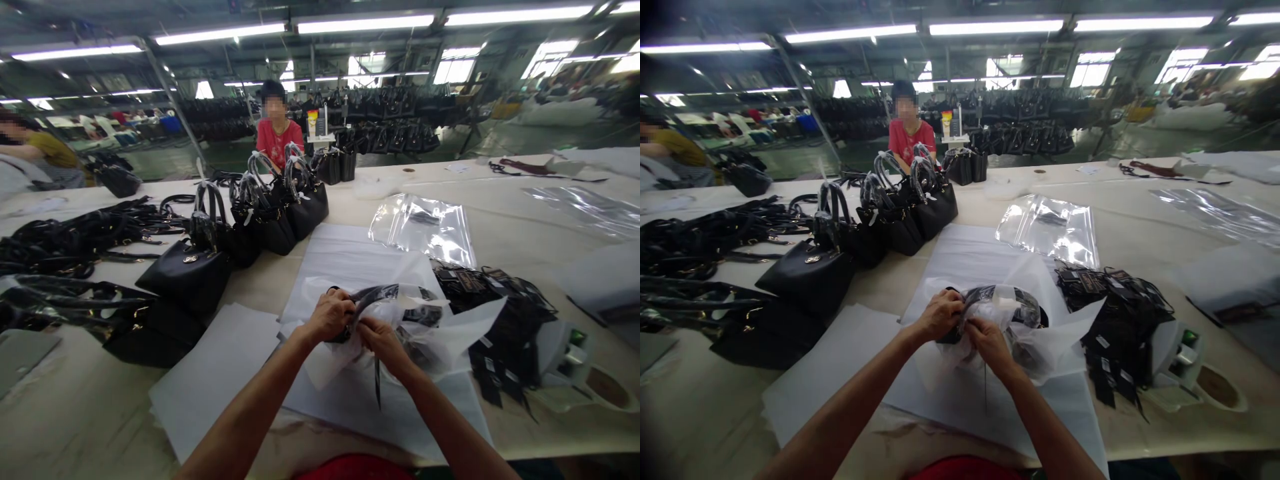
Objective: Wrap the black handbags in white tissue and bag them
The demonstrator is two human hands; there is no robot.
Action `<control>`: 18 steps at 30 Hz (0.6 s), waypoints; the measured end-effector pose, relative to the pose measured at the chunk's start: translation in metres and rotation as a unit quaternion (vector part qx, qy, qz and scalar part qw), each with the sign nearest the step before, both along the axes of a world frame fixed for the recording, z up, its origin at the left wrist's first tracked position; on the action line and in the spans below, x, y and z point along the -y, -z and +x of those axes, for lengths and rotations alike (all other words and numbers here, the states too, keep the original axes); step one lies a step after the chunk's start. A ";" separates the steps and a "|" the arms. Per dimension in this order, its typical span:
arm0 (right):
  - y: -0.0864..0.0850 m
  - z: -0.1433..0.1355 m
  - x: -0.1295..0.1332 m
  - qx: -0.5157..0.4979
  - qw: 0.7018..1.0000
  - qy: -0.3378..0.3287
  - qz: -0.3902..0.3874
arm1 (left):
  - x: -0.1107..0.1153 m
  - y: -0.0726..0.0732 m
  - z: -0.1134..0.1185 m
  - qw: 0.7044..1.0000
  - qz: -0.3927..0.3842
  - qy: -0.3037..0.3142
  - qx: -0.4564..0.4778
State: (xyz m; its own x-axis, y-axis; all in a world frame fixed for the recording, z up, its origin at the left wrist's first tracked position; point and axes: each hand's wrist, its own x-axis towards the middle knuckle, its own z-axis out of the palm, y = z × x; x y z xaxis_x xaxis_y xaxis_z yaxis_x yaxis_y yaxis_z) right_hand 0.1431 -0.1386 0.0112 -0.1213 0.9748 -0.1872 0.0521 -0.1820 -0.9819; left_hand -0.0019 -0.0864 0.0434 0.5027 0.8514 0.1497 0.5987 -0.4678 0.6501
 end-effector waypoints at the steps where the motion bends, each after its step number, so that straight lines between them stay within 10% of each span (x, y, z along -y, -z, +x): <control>1: -0.001 0.000 0.000 -0.002 1.000 -0.001 0.000 | 0.000 0.000 -0.001 1.000 -0.003 0.001 0.009; 9: 0.006 0.003 0.014 -0.068 0.997 0.045 0.016 | 0.009 -0.001 -0.036 0.979 -0.119 0.003 0.167; 15: 0.006 0.005 0.021 -0.071 0.993 0.087 0.021 | 0.027 0.004 -0.044 0.825 -0.393 -0.065 0.401; 18: 0.007 0.005 0.020 -0.011 0.994 0.108 0.033 | 0.032 0.008 -0.038 0.819 -0.395 -0.082 0.409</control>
